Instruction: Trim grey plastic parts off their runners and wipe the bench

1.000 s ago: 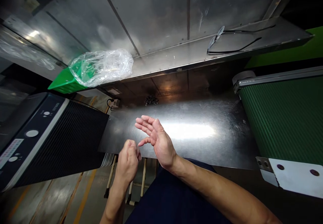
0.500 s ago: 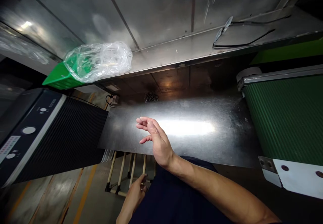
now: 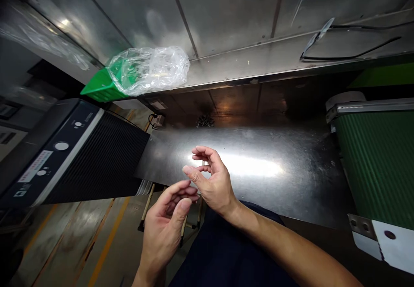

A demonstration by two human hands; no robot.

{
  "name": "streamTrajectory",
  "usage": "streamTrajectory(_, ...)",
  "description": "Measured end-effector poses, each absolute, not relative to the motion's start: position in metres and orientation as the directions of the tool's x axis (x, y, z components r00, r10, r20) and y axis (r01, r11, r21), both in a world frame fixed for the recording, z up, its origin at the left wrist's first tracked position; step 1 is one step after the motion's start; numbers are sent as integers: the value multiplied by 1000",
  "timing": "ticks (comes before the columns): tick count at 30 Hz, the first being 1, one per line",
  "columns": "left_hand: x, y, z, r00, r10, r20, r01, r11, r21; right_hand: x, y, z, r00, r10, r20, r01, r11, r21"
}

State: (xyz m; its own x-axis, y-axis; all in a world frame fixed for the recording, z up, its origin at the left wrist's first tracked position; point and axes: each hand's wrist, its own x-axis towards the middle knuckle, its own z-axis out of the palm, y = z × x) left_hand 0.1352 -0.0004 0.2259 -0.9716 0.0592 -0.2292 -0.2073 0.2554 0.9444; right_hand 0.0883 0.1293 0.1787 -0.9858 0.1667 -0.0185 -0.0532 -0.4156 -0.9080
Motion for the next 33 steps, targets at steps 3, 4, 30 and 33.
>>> streamTrajectory(3,129,23,229,-978,113,-175,-162,112,980,94,130,178,-968,235,89,-143,-225,-964)
streamTrajectory(4,127,30,227,-982,96,-162,-153,98,983,96,131,177,-948,265,179,-217,-124,-968)
streamTrajectory(30,120,42,187,-958,-145,-248,-276,223,935,86,135,161,-862,291,416,-366,211,-906)
streamTrajectory(33,118,36,185,-967,-142,-213,-245,268,932,86,132,162,-872,278,404,-356,207,-911)
